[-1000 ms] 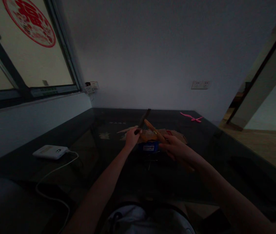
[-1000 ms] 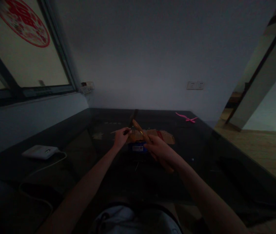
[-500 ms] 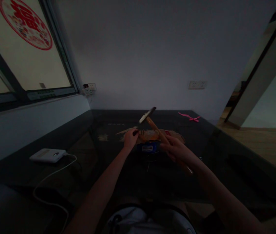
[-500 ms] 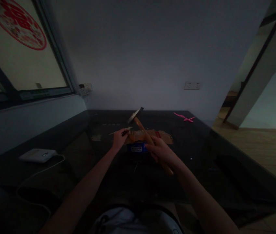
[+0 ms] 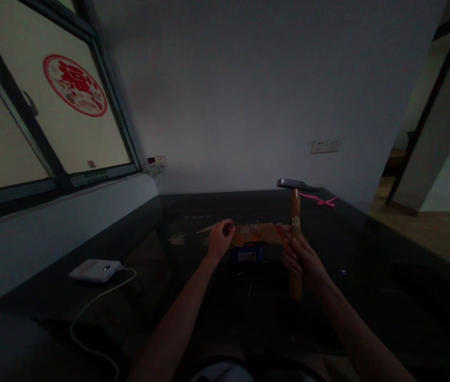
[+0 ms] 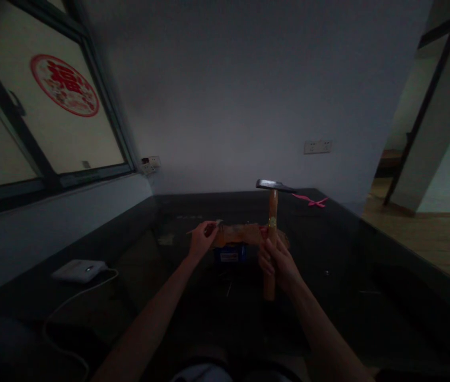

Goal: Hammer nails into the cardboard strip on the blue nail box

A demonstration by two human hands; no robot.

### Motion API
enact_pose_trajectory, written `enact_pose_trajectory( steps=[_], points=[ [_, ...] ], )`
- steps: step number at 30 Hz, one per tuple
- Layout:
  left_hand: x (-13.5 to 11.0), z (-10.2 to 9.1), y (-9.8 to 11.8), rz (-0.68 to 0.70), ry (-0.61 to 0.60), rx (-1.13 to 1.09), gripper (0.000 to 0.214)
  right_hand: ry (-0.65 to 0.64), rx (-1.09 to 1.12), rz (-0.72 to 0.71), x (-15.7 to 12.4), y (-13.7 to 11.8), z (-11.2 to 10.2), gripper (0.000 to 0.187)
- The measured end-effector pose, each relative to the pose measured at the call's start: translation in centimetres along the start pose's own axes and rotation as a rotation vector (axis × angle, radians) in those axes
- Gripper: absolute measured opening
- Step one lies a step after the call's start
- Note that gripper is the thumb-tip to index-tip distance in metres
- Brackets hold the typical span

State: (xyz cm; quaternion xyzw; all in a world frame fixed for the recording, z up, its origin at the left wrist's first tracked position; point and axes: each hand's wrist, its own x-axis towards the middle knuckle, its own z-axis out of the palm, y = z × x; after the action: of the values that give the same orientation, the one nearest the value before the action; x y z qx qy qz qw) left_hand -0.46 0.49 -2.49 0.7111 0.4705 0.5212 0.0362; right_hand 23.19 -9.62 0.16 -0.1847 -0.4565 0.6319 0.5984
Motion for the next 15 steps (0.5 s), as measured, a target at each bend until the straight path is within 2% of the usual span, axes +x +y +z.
enact_pose_trajectory(
  steps=[4, 6, 8, 12, 15],
  points=[
    [0.3, -1.5, 2.0, 0.067, 0.152, 0.017, 0.020, -0.008, 0.080, 0.025, 0.0, 0.4, -0.4, 0.018],
    [-0.1, -2.2, 3.6, 0.143, 0.139, 0.020, 0.016, 0.013, 0.085, 0.029, 0.1, 0.4, -0.9, 0.015],
    [-1.1, -2.7, 5.1, 0.265, 0.014, 0.035, 0.014, 0.017, 0.085, 0.041, 0.2, 0.3, -1.4, 0.016],
    [-4.2, -2.7, 6.6, 0.644, -0.407, 0.164, 0.020, -0.007, 0.081, 0.065, 0.2, 0.1, -1.5, 0.019],
    [-6.1, -2.4, 6.1, 0.745, -0.657, 0.265, 0.022, -0.052, 0.063, 0.070, 0.1, 0.1, -1.2, 0.018]
  ],
)
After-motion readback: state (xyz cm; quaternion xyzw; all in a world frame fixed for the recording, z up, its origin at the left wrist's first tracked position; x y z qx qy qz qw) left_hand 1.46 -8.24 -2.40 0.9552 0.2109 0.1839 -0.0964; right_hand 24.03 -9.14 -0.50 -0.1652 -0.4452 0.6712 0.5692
